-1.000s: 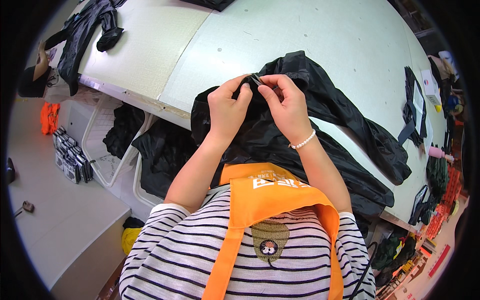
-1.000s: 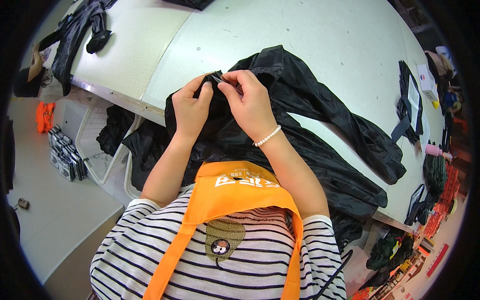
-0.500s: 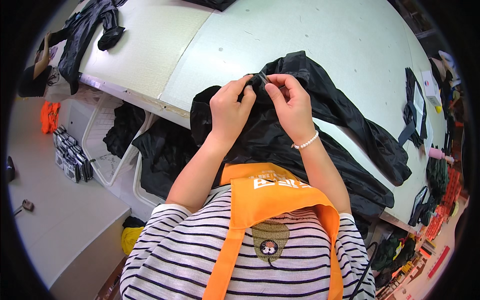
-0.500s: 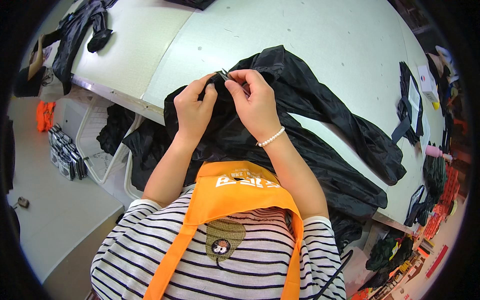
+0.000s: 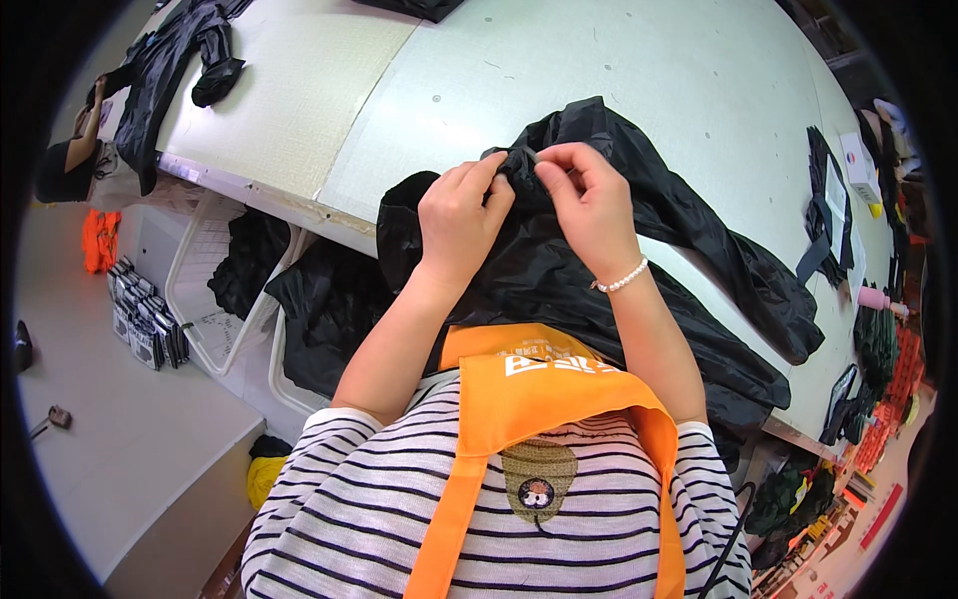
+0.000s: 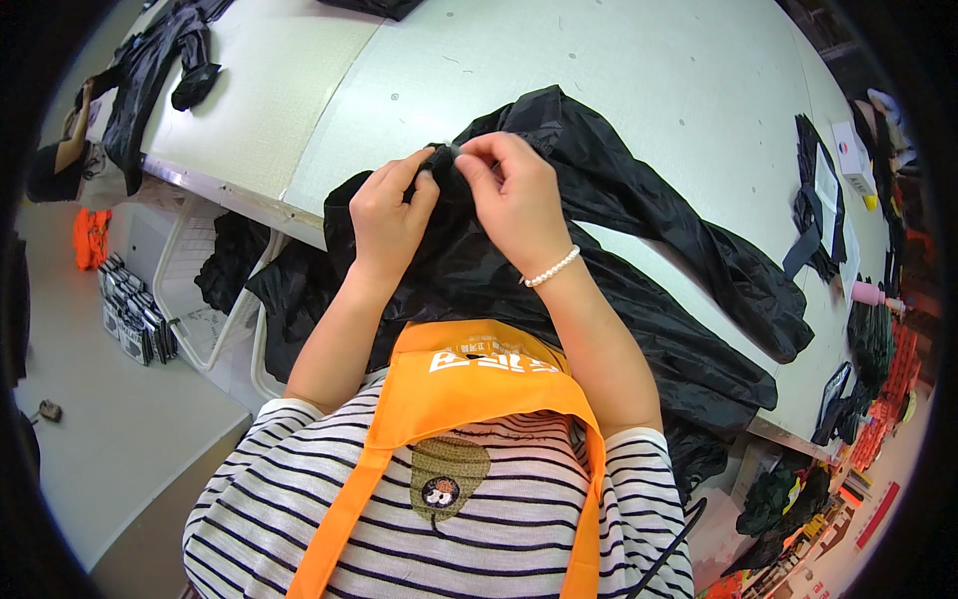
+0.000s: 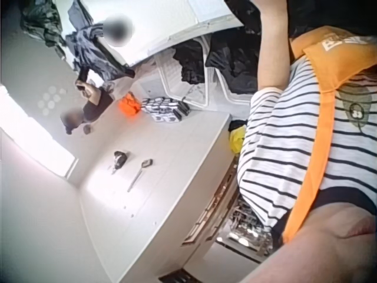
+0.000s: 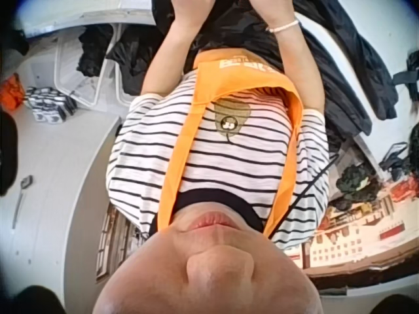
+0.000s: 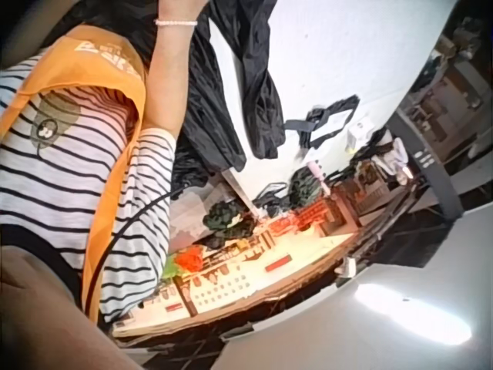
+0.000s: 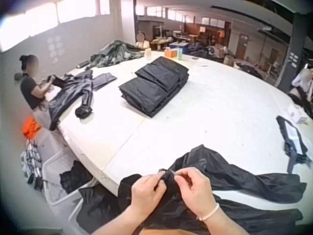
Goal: The person repeatedly folds black garments on a white table. They smooth each item, fold it into a compact rectangle, and place it on a growing stack. The process is repeated for multiple garments throughout the clip.
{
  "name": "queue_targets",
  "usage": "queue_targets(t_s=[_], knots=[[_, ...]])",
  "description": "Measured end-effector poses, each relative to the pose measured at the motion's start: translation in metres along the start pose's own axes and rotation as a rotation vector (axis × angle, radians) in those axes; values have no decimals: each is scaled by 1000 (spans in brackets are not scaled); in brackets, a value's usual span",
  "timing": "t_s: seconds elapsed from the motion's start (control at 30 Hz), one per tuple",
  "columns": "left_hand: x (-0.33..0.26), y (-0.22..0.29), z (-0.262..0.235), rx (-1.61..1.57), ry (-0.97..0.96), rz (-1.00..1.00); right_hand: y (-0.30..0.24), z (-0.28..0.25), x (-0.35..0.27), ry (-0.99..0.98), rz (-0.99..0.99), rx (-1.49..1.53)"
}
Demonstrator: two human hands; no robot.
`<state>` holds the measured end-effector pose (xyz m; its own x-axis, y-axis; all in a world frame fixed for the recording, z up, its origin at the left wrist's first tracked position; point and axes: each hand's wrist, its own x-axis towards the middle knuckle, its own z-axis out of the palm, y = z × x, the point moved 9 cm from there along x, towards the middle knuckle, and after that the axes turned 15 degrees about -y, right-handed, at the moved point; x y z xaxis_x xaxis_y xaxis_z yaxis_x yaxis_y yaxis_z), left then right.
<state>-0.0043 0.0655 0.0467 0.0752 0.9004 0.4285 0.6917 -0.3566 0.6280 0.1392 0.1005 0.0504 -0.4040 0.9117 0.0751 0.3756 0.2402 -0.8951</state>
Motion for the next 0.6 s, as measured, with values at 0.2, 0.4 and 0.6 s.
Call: queue_targets(t_s=[0.2, 0.4, 0.6], knots=[[3, -8, -1, -91, -5, -52, 8, -4, -2, 47, 9, 18], [35, -115, -44, -243, 109, -429, 17, -29, -39, 99, -49, 35], [11, -183, -54, 209, 446, -428, 103, -93, -151, 255, 496, 213]])
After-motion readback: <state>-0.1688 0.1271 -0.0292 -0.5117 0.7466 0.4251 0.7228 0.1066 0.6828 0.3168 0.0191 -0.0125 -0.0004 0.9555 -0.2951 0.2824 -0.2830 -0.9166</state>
